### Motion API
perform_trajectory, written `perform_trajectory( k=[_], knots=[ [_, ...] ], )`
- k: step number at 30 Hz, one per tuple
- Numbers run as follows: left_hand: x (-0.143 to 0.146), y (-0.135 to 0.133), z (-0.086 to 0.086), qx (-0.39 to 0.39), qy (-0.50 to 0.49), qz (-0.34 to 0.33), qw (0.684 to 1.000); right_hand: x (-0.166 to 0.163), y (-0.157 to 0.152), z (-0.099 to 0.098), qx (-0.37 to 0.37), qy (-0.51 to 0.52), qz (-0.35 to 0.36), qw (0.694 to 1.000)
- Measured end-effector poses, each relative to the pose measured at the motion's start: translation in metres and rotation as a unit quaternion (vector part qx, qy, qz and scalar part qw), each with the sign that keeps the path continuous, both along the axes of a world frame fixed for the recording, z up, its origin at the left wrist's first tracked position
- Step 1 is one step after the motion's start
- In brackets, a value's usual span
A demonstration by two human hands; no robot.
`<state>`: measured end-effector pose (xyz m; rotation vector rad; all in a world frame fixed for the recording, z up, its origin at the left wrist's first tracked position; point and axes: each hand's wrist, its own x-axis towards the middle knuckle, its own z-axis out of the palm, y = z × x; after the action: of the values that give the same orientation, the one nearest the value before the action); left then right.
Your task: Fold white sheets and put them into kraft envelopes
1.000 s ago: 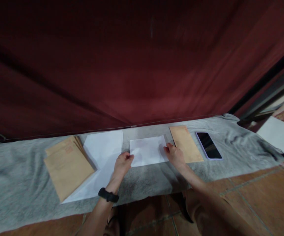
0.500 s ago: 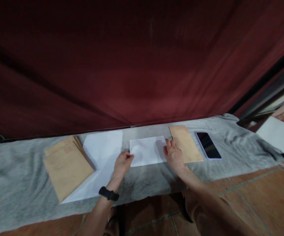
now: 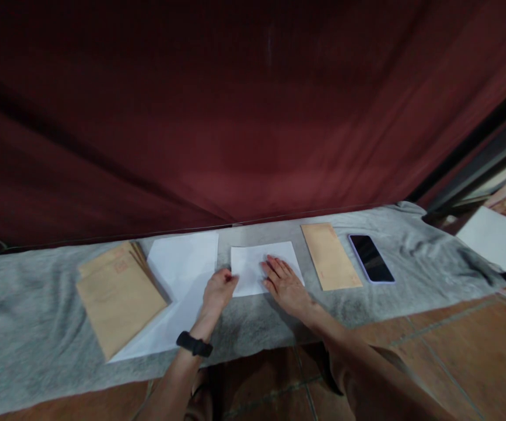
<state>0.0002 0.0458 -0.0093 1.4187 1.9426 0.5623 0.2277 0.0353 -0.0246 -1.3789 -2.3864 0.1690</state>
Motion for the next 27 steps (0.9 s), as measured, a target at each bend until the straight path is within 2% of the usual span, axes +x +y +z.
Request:
perform_trajectory(
  k=[7,13,15,18,21,25,27],
  knots=[
    [0.006,-0.002,0.013,-0.001,0.036,0.005,0.999,-0.003,-0.003,-0.004,0.006,-0.038,-0.018,0.999],
    [0.021,-0.011,0.036,-0.021,0.177,-0.006,0.984,-0.006,-0.005,-0.007,0.014,-0.052,-0.031,0.998],
    [0.027,-0.015,0.039,0.012,0.229,0.005,0.973,-0.006,-0.005,-0.007,0.017,-0.052,-0.033,0.998],
    [0.039,-0.017,0.033,0.143,0.276,-0.012,0.95,-0.007,-0.005,-0.008,0.022,-0.051,-0.035,0.998],
    [0.058,-0.017,0.016,0.248,0.218,-0.086,0.94,-0.007,-0.005,-0.009,0.021,-0.054,-0.034,0.998],
    [0.089,-0.016,-0.007,0.262,0.161,-0.198,0.931,-0.005,-0.005,-0.011,0.022,-0.075,-0.01,0.997],
    [0.099,-0.014,-0.014,0.248,0.163,-0.221,0.929,-0.005,-0.006,-0.012,0.022,-0.086,-0.002,0.996]
  ],
)
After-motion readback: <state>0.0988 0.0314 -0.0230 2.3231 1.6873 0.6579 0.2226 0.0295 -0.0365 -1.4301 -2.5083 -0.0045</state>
